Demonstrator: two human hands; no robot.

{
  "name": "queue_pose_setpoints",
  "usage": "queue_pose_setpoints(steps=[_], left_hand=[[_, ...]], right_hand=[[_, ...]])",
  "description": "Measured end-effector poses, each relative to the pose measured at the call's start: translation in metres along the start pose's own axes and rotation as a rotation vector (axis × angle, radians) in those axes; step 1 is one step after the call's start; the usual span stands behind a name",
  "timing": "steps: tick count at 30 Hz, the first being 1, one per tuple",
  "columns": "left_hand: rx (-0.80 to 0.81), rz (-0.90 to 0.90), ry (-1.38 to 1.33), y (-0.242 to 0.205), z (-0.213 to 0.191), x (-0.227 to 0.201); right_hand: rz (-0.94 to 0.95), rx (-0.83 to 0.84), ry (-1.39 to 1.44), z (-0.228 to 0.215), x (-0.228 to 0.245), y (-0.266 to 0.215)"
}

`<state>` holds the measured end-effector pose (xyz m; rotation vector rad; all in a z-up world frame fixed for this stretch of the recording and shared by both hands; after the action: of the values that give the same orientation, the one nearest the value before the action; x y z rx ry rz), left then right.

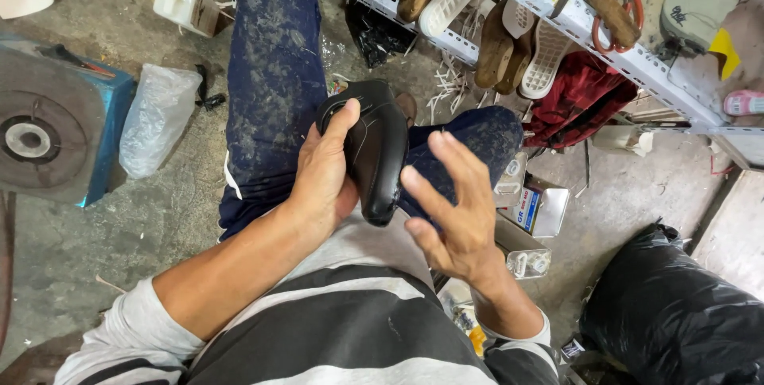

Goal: The person wipes the exterior and sole of a white slip-on shoe with a green and red stripe using a cloth. They then place it on a shelf and pick up a black loafer, wiping its exterior and sole with the same cloth.

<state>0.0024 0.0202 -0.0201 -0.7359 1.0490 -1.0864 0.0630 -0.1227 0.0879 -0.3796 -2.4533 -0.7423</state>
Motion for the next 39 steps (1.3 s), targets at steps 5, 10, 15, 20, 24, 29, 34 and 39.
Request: queue_pose_setpoints(steps=[5, 10, 15, 20, 24, 29, 34, 39], left_hand=[[0.031, 0.008, 0.0, 0.003, 0.002, 0.001], [0.077, 0.015, 0.014, 0.001, 0.003, -0.002], [0.1, 0.023, 0.014, 0.008, 0.0, 0.002], [0.121, 0.028, 0.001, 0.006, 0.004, 0.001], [-0.001, -0.036, 0.028, -0.004, 0.003, 0.001], [-0.087, -0.161, -0.009, 0.012, -0.008, 0.023], [-0.152, -0.205, -0.012, 0.009, -0.008, 0.022], [-0.157, -0.201, -0.028, 0.019, -0.013, 0.022]], right_hand=[[-0.007, 0.01, 0.027, -0.003, 0.002, -0.007], [-0.021, 0.009, 0.077, 0.001, 0.006, -0.009], [-0.001, 0.009, 0.097, -0.001, 0.001, -0.005], [-0.001, 0.008, 0.164, 0.002, -0.001, -0.001], [0.066, 0.034, 0.146, 0.006, -0.015, 0.008], [0.029, 0.039, 0.188, 0.011, -0.022, 0.018], [-0.055, 0.052, 0.184, 0.013, -0.021, 0.021], [-0.173, 0.065, 0.051, 0.013, -0.025, 0.018]])
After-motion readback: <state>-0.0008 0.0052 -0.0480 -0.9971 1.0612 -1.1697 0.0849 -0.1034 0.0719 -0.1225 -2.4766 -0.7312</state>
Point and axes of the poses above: each hand's wrist, its own y-axis towards the middle knuckle, its own z-axis out of the palm, x = y × z, the point moved 6 cm from there along y, towards the middle knuckle, and after that the axes turned 5 degrees about x, right-handed, at the moved point
